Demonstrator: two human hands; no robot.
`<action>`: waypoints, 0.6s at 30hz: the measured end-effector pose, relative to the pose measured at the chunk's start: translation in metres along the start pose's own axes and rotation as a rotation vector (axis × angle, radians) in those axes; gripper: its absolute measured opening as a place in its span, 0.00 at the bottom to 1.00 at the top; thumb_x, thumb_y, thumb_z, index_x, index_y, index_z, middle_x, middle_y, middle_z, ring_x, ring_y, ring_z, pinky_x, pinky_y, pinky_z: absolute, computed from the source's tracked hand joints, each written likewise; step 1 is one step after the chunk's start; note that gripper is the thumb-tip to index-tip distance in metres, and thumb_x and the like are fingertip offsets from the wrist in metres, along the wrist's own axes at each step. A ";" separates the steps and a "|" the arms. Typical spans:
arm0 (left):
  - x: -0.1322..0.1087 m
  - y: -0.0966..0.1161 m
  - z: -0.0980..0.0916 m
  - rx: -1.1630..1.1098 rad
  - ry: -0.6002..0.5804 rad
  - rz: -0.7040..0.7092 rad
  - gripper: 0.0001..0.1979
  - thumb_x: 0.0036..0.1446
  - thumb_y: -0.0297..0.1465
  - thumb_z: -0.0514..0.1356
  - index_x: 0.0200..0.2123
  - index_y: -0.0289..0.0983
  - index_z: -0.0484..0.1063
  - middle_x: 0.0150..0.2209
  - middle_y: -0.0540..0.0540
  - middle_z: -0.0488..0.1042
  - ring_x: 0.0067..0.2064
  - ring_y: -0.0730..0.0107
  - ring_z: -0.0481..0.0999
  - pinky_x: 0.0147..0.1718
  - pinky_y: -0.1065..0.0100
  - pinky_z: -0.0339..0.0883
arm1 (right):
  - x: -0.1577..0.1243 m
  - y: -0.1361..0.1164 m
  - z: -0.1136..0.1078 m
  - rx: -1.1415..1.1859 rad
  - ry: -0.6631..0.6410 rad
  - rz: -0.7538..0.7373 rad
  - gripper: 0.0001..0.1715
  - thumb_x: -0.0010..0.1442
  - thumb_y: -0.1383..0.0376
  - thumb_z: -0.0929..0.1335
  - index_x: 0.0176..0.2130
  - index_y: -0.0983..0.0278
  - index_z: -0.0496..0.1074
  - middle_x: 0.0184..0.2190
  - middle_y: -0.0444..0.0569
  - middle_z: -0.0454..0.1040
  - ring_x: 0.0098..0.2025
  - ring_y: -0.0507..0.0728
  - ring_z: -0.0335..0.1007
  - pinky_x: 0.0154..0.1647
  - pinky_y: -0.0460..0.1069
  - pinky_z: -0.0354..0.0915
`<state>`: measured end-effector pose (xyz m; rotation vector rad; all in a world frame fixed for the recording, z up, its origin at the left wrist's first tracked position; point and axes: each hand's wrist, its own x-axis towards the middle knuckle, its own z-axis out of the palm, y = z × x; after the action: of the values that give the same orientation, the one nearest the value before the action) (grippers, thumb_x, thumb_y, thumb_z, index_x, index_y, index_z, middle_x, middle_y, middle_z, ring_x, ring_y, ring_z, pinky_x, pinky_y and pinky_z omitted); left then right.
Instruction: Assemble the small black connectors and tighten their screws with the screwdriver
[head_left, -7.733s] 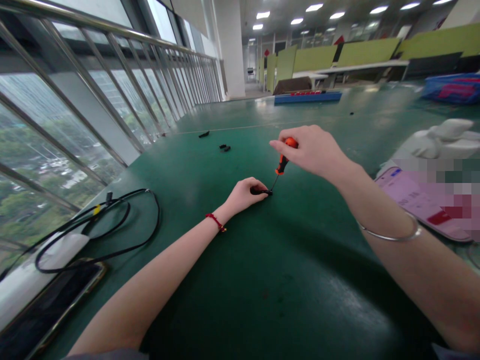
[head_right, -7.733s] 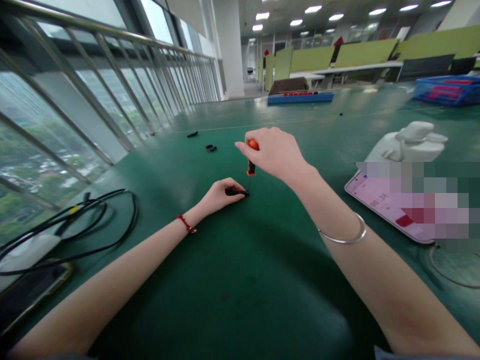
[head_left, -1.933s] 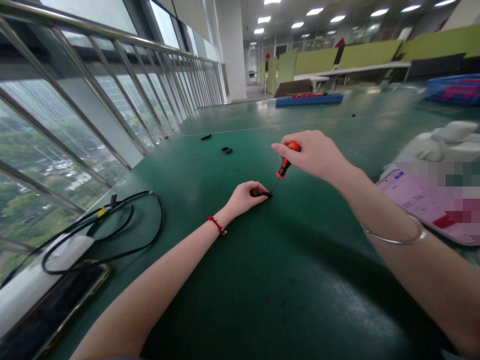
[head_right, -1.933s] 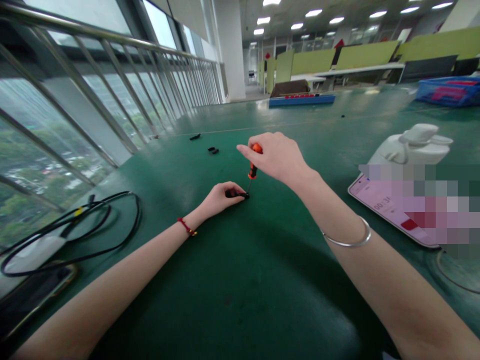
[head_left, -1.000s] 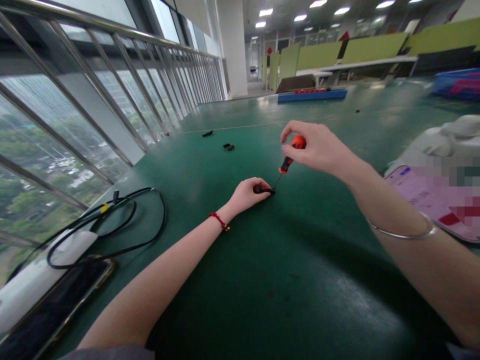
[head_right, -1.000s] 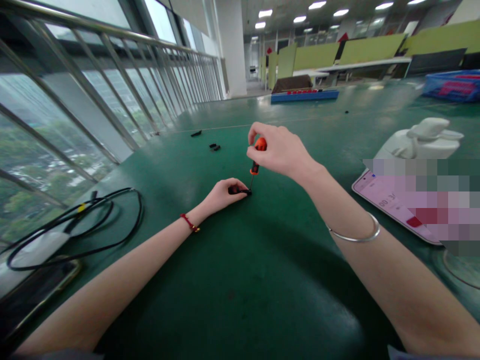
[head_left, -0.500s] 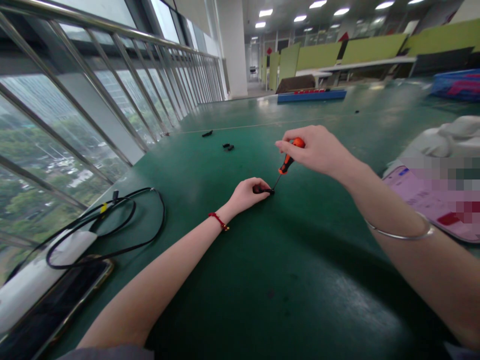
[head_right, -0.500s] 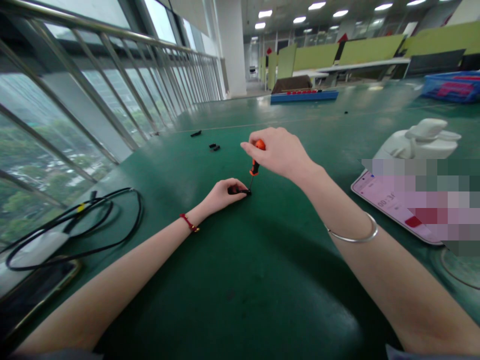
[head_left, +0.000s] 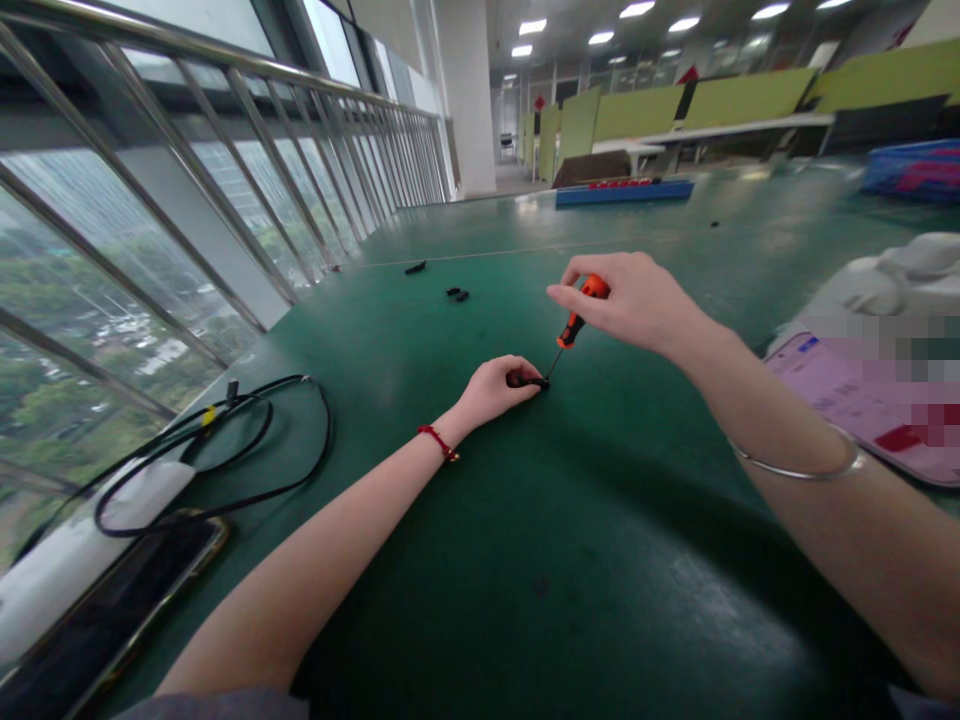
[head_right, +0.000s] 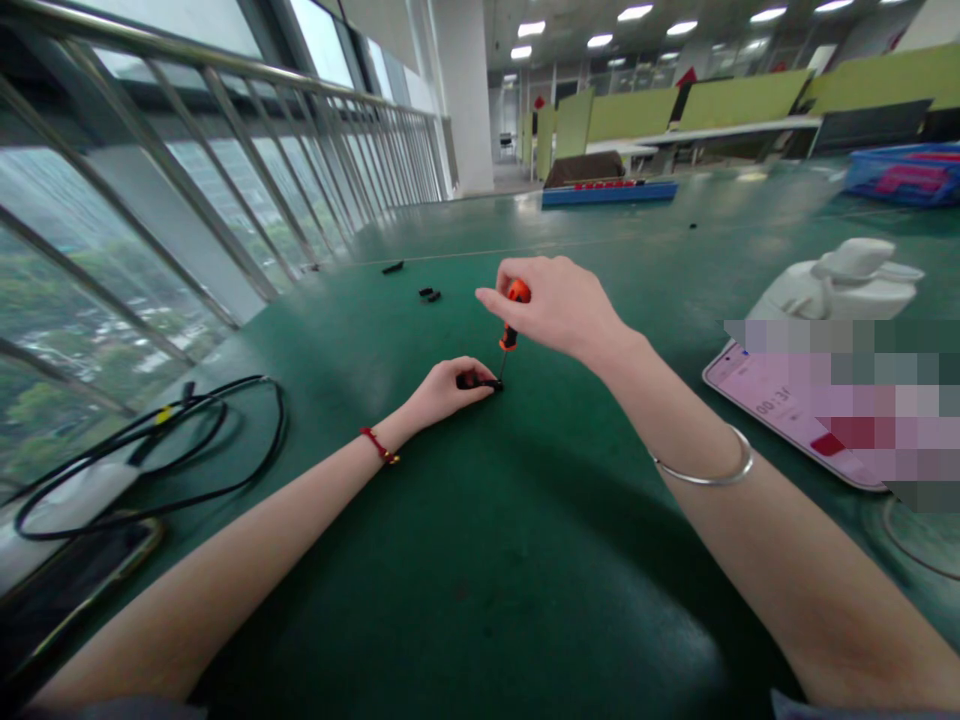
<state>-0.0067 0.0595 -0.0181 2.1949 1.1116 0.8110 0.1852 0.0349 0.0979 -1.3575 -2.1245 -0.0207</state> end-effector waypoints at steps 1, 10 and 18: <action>0.000 0.000 0.000 0.001 -0.001 -0.001 0.07 0.51 0.30 0.62 0.35 0.34 0.77 0.30 0.48 0.74 0.30 0.74 0.67 0.32 0.70 0.62 | 0.000 0.000 0.000 0.002 0.000 0.000 0.13 0.57 0.56 0.62 0.32 0.61 0.70 0.23 0.45 0.68 0.27 0.54 0.61 0.30 0.50 0.54; -0.001 0.001 -0.001 0.019 -0.004 -0.003 0.08 0.51 0.31 0.62 0.35 0.35 0.77 0.31 0.48 0.74 0.31 0.74 0.67 0.31 0.70 0.62 | 0.001 0.000 0.000 0.015 -0.022 -0.008 0.13 0.56 0.56 0.63 0.31 0.61 0.70 0.22 0.44 0.67 0.25 0.53 0.59 0.28 0.49 0.52; -0.001 0.003 -0.001 0.022 -0.005 -0.021 0.07 0.52 0.30 0.62 0.35 0.35 0.77 0.31 0.48 0.74 0.31 0.73 0.68 0.31 0.70 0.61 | 0.001 0.002 0.000 0.016 0.000 -0.024 0.14 0.57 0.55 0.62 0.31 0.61 0.70 0.23 0.45 0.69 0.26 0.54 0.61 0.28 0.50 0.53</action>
<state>-0.0064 0.0574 -0.0158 2.1986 1.1436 0.7873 0.1867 0.0361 0.0979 -1.3223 -2.1365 -0.0133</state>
